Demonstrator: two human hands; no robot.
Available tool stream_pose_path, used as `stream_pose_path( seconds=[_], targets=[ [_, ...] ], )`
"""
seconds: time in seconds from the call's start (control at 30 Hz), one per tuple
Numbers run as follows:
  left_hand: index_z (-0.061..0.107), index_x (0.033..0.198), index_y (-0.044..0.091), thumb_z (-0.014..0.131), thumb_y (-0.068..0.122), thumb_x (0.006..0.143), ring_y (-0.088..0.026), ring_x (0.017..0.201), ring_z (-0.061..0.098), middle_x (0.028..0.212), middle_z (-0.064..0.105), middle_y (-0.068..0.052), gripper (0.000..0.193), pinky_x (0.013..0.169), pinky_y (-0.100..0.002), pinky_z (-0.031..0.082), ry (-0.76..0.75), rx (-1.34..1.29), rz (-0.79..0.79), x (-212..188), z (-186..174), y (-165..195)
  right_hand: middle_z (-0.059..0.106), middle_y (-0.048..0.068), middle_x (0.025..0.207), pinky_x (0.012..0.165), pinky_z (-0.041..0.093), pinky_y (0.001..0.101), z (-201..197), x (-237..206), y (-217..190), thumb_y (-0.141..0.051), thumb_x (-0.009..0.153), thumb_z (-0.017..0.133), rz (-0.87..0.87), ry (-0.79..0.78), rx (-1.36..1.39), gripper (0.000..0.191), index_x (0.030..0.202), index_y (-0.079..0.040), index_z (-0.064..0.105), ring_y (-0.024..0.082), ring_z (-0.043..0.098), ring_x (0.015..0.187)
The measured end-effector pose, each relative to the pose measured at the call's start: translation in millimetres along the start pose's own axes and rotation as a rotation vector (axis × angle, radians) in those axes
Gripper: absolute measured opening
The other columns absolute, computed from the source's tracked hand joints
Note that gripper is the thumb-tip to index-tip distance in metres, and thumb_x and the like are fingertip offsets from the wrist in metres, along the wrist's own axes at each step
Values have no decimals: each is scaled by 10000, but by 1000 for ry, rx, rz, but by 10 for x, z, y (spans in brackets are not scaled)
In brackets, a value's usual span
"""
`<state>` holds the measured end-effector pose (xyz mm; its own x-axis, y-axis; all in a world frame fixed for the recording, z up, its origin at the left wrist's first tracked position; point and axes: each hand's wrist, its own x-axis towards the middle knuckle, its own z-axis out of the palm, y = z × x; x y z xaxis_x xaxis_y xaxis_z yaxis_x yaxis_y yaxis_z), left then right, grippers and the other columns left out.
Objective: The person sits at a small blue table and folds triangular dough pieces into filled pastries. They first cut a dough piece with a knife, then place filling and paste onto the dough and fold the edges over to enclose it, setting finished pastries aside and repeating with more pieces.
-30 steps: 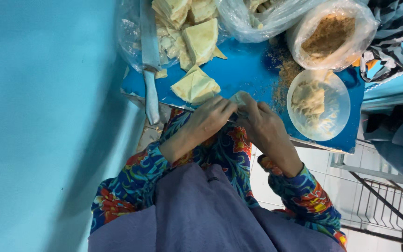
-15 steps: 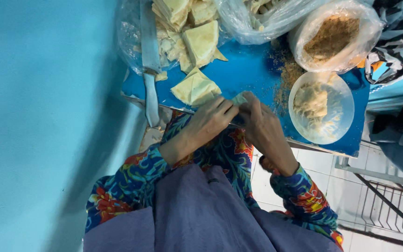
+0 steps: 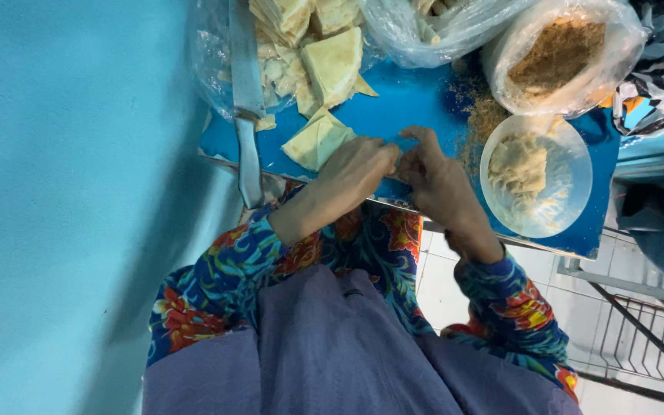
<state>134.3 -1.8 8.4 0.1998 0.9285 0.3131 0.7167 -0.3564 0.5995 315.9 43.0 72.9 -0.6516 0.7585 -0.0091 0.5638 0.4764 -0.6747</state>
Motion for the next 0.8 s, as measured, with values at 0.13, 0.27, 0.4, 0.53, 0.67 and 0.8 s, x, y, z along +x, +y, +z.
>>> stream_pose_path(
  seconds=[0.13, 0.27, 0.4, 0.53, 0.67, 0.8],
  targets=[
    [658, 1024, 30, 683, 89, 888, -291, 891, 643, 872, 631, -92, 150, 739, -423, 524, 208, 233, 173, -206, 47, 82, 719, 154, 1026, 781, 561, 428, 183, -260, -29, 16, 965, 646, -206, 189, -241, 454, 1373, -10, 449, 362, 704, 988],
    [638, 1002, 51, 657, 92, 854, -221, 982, 600, 968, 612, -55, 155, 906, -335, 525, 215, 526, 312, -300, 79, 119, 717, 170, 1077, 791, 569, 438, 241, -334, -23, 36, 953, 589, -267, 240, -324, 456, 1386, 39, 445, 367, 686, 1021],
    [652, 972, 44, 674, 119, 821, -243, 935, 563, 915, 587, -85, 170, 864, -345, 496, 166, 556, 255, -234, 72, 134, 702, 194, 1070, 789, 560, 456, 216, -255, 26, -7, 900, 670, -312, 225, -336, 463, 1313, 10, 460, 383, 676, 956],
    [662, 952, 30, 668, 99, 840, -227, 929, 558, 911, 589, -84, 132, 887, -339, 496, 118, 656, 243, -329, 43, 293, 702, 206, 1087, 747, 561, 449, 178, -311, 61, 44, 936, 650, -207, 140, -223, 446, 1333, 40, 447, 394, 696, 963],
    [691, 1007, 5, 651, 95, 817, -231, 987, 572, 997, 628, -98, 214, 864, -337, 475, 177, 513, 218, -490, -13, 390, 706, 210, 1125, 784, 584, 442, 227, -446, 66, 52, 944, 644, -251, 200, -296, 467, 1384, 22, 490, 361, 715, 985],
    [691, 1167, -66, 632, 171, 900, -288, 1151, 564, 1175, 660, -156, 362, 1035, -424, 423, 72, 658, 203, -550, 6, 452, 686, 237, 1227, 908, 567, 449, 322, -546, 53, 50, 850, 641, -352, 255, -564, 589, 1416, 35, 479, 376, 674, 1112]
  ],
)
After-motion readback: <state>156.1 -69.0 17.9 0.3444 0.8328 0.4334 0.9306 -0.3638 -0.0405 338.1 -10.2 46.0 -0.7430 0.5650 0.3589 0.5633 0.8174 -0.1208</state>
